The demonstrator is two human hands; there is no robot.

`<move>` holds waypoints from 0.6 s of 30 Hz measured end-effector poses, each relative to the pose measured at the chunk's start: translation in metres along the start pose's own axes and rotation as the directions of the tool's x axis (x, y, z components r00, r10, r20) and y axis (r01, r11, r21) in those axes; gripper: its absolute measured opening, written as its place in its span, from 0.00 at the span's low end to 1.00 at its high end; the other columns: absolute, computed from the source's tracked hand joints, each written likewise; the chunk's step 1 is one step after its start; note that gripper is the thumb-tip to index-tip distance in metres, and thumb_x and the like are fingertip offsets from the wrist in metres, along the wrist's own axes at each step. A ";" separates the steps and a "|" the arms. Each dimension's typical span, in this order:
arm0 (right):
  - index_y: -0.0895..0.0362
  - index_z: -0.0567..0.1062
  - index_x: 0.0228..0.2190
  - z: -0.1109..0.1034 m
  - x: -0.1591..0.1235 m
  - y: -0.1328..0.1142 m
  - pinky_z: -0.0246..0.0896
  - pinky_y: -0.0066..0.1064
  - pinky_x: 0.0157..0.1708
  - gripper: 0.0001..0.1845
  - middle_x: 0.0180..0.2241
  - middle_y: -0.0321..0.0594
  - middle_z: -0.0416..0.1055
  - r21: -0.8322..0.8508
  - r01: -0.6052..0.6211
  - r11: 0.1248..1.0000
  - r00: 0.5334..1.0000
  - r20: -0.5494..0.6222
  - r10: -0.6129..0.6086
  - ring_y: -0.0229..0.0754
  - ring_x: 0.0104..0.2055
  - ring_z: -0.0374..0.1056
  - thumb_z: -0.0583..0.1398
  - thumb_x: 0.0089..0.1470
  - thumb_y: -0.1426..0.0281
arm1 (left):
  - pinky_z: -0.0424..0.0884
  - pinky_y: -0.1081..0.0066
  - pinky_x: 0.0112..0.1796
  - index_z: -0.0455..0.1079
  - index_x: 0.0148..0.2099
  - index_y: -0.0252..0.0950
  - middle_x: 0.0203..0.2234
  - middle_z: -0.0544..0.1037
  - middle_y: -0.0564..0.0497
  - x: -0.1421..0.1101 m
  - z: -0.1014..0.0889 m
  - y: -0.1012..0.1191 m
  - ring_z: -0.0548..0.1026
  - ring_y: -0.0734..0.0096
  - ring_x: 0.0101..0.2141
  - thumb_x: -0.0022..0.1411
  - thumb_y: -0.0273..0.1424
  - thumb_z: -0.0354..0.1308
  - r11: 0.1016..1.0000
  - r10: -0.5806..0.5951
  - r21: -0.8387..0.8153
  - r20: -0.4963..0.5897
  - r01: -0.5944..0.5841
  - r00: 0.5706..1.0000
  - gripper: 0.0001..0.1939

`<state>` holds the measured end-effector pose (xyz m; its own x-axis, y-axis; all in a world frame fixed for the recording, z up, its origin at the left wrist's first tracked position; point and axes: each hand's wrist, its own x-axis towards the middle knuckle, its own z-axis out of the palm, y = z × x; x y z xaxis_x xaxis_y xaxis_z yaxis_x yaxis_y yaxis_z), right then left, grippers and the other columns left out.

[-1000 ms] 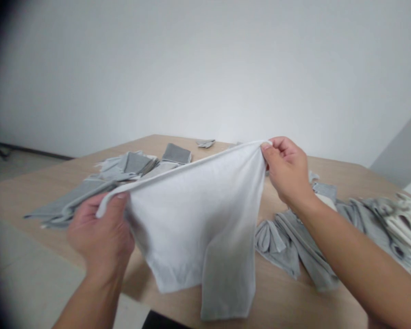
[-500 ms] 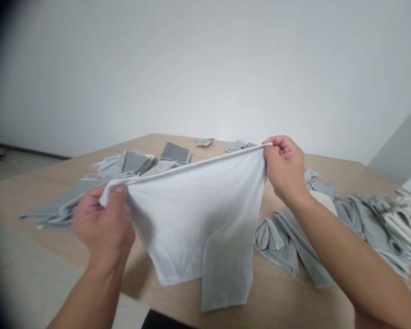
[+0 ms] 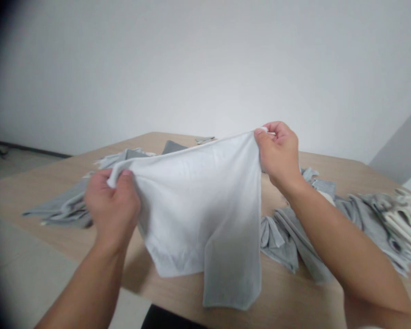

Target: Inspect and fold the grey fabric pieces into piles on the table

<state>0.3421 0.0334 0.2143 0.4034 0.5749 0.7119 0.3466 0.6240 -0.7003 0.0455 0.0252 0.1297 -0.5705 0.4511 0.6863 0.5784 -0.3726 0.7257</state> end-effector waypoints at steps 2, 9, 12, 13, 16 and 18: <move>0.55 0.69 0.26 0.003 0.011 0.003 0.37 0.27 0.18 0.06 0.17 0.26 0.56 -0.044 0.035 0.998 0.999 -0.033 -0.036 0.32 0.17 0.47 0.62 0.52 0.72 | 0.65 0.70 0.34 0.71 0.42 0.35 0.29 0.73 0.55 0.006 0.008 -0.003 0.71 0.70 0.31 0.62 0.33 0.57 1.000 0.007 -0.010 0.025 -0.007 1.000 0.08; 0.54 0.67 0.29 0.003 0.033 -0.012 0.40 0.30 0.22 0.08 0.21 0.28 0.56 -0.023 0.320 0.947 0.933 -0.167 -0.319 0.34 0.20 0.47 0.62 0.55 0.74 | 0.65 0.69 0.41 0.69 0.43 0.33 0.31 0.70 0.55 0.019 0.007 0.020 0.69 0.73 0.35 0.65 0.33 0.55 0.991 0.127 -0.035 -0.083 -0.130 0.989 0.09; 0.53 0.66 0.29 -0.002 0.035 -0.027 0.44 0.29 0.24 0.08 0.27 0.33 0.60 -0.057 0.408 0.911 0.891 -0.194 -0.411 0.34 0.23 0.51 0.62 0.56 0.72 | 0.65 0.67 0.44 0.67 0.42 0.33 0.33 0.70 0.55 0.020 -0.001 0.035 0.70 0.72 0.38 0.66 0.32 0.54 0.981 0.192 0.017 -0.130 -0.192 0.973 0.07; 0.53 0.66 0.29 -0.003 0.035 -0.030 0.45 0.29 0.25 0.09 0.28 0.33 0.61 -0.070 0.423 0.904 0.883 -0.195 -0.428 0.34 0.24 0.52 0.63 0.56 0.72 | 0.65 0.67 0.44 0.67 0.43 0.34 0.34 0.70 0.55 0.021 -0.003 0.039 0.70 0.72 0.38 0.66 0.33 0.53 0.978 0.206 0.043 -0.119 -0.203 0.971 0.08; 0.53 0.66 0.30 -0.005 0.030 -0.036 0.44 0.29 0.23 0.09 0.25 0.31 0.59 -0.110 0.422 0.900 0.889 -0.146 -0.434 0.34 0.22 0.49 0.63 0.56 0.73 | 0.64 0.65 0.44 0.66 0.44 0.35 0.35 0.70 0.55 0.022 -0.007 0.047 0.70 0.71 0.40 0.67 0.35 0.51 0.975 0.198 0.113 -0.060 -0.190 0.978 0.09; 0.53 0.65 0.28 -0.003 0.024 -0.035 0.41 0.30 0.22 0.09 0.20 0.27 0.54 -0.133 0.374 0.918 0.917 -0.093 -0.387 0.33 0.20 0.46 0.62 0.55 0.73 | 0.63 0.65 0.44 0.66 0.44 0.37 0.35 0.70 0.56 0.023 -0.006 0.049 0.70 0.71 0.40 0.66 0.36 0.51 0.979 0.165 0.128 -0.026 -0.161 0.986 0.08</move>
<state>0.3420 0.0241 0.2556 0.3146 0.2369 0.9192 0.5816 0.7172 -0.3839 0.0571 0.0121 0.1819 -0.4820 0.3621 0.7978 0.7322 -0.3336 0.5938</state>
